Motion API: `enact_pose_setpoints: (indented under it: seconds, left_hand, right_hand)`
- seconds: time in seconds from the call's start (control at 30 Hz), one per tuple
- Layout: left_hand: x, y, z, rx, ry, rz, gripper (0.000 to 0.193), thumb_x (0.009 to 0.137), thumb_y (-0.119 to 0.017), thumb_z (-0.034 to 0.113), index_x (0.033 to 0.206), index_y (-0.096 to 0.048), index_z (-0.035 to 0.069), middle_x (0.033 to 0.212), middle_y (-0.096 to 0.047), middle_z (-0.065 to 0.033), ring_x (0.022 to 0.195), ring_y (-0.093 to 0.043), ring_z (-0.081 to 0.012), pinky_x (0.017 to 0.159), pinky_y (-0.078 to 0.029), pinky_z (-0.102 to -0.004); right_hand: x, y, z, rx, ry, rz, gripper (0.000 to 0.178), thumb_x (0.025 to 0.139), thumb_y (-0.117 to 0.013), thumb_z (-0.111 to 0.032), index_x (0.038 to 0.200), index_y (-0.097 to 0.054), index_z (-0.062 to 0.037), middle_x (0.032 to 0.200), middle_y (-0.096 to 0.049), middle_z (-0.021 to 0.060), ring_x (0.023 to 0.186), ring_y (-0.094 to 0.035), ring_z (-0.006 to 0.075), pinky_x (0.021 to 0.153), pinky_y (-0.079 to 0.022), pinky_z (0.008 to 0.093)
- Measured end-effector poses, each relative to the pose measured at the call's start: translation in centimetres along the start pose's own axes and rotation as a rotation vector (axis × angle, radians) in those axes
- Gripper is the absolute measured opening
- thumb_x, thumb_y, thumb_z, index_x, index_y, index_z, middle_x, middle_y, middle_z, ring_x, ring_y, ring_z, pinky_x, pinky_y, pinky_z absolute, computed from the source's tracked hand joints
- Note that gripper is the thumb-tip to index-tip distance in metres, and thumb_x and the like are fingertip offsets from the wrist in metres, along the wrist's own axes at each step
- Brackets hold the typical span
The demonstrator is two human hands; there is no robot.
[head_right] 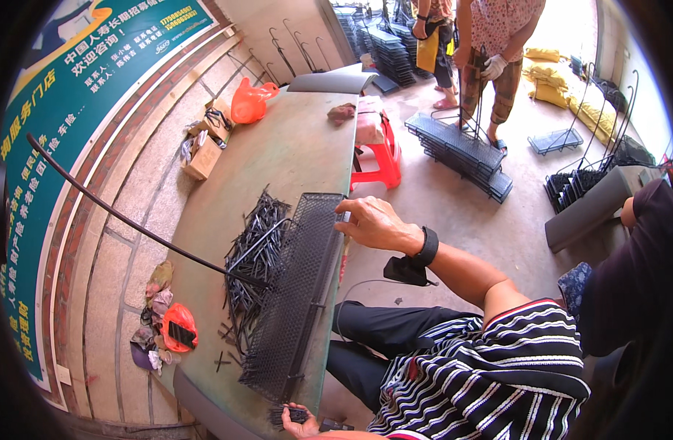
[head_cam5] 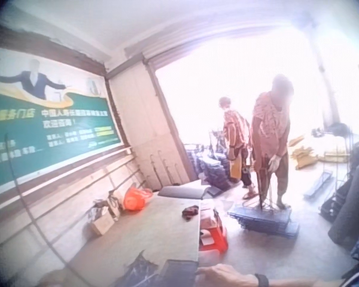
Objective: The person inserts small metal rods into the holes of a black plastic hanger base. They hold a bundle of rods in their left hand and use their right hand to pick and insert them one by one. The person occasionally adjusts the camera and repositions the hanger base on the table.
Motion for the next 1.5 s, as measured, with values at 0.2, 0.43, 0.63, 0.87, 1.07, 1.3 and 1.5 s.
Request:
enact_pose_setpoints:
  seconds: [0.2, 0.43, 0.63, 0.87, 1.07, 1.3, 1.5]
  left_hand:
    - [-4.7, -3.8, 0.7, -0.028, 0.207, -0.029, 0.005, 0.078, -0.065, 0.009, 0.081, -0.062, 0.007, 0.075, -0.064, -0.0064, 0.069, -0.06, -0.0173, 0.063, -0.054, -0.0309]
    - [-5.1, -4.2, 0.1, -0.089, 0.304, -0.058, 0.005, 0.078, -0.065, 0.009, 0.081, -0.062, 0.007, 0.077, -0.064, -0.0061, 0.07, -0.06, -0.017, 0.064, -0.054, -0.031]
    - [-4.6, -3.9, 0.1, -0.086, 0.295, -0.057, 0.006, 0.078, -0.065, 0.009, 0.082, -0.062, 0.005, 0.078, -0.064, -0.0069, 0.072, -0.06, -0.0174, 0.064, -0.054, -0.0307]
    - [-3.4, -3.5, 0.1, -0.166, 0.313, -0.089, 0.009, 0.08, -0.063, 0.01, 0.085, -0.061, 0.002, 0.083, -0.063, -0.0069, 0.078, -0.059, -0.0174, 0.068, -0.053, -0.0298]
    - [-5.4, -2.6, 2.1, -0.031, 0.284, -0.064, 0.012, 0.083, -0.059, 0.014, 0.087, -0.06, 0.003, 0.082, -0.062, -0.0063, 0.076, -0.059, -0.0174, 0.072, -0.052, -0.0271]
    - [-3.7, -1.1, -2.7, -0.292, 0.625, -0.082, 0.019, 0.087, -0.055, 0.015, 0.091, -0.06, -0.002, 0.09, -0.063, -0.0101, 0.084, -0.059, -0.0201, 0.074, -0.053, -0.0308]
    - [0.8, 0.2, 0.2, -0.119, 0.195, -0.048, 0.023, 0.077, -0.062, 0.013, 0.1, -0.06, 0.009, 0.089, -0.064, 0.0008, 0.079, -0.061, -0.0105, 0.067, -0.05, -0.0273]
  right_hand:
    - [-0.4, 0.5, 0.7, 0.0, -0.016, 0.003, 0.026, 0.078, -0.063, -0.02, 0.094, -0.062, -0.0005, 0.069, -0.065, 0.0125, 0.068, -0.063, 0.0294, 0.062, -0.048, 0.038]
    - [-0.6, 0.2, 0.7, -0.046, 0.016, 0.021, 0.024, 0.078, -0.063, -0.02, 0.091, -0.063, -0.0006, 0.069, -0.065, 0.0138, 0.068, -0.063, 0.0306, 0.061, -0.048, 0.0386]
    - [-0.6, -0.2, 0.4, -0.045, 0.041, 0.019, 0.023, 0.078, -0.063, -0.02, 0.091, -0.063, -0.0006, 0.069, -0.065, 0.0144, 0.068, -0.063, 0.0311, 0.061, -0.048, 0.0391]
    - [0.5, 0.9, 1.0, -0.106, 0.076, 0.047, 0.025, 0.074, -0.067, -0.023, 0.088, -0.063, -0.0033, 0.067, -0.062, 0.0158, 0.066, -0.062, 0.0328, 0.06, -0.048, 0.0416]
    - [8.3, 22.1, 8.7, -0.094, 0.035, 0.503, 0.05, 0.077, -0.065, -0.023, 0.115, -0.045, 0.0032, 0.089, -0.06, 0.015, 0.074, -0.06, 0.0219, 0.061, -0.05, 0.0331]
    - [10.1, 32.1, 25.8, -0.488, -0.289, 0.623, 0.063, 0.08, -0.064, -0.023, 0.125, -0.036, 0.0102, 0.094, -0.059, 0.0148, 0.079, -0.06, 0.0164, 0.061, -0.052, 0.0279]
    - [11.1, 34.7, 22.1, -0.366, -0.283, 0.566, 0.046, 0.082, -0.061, -0.02, 0.116, -0.045, 0.0063, 0.085, -0.06, 0.0116, 0.07, -0.06, 0.0152, 0.056, -0.051, 0.0264]
Point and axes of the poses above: each hand's wrist, its own x-axis towards the middle knuckle, its own y-axis out of the back of the hand, z = x × y, the point moved 10 cm from there along x, towards the middle knuckle
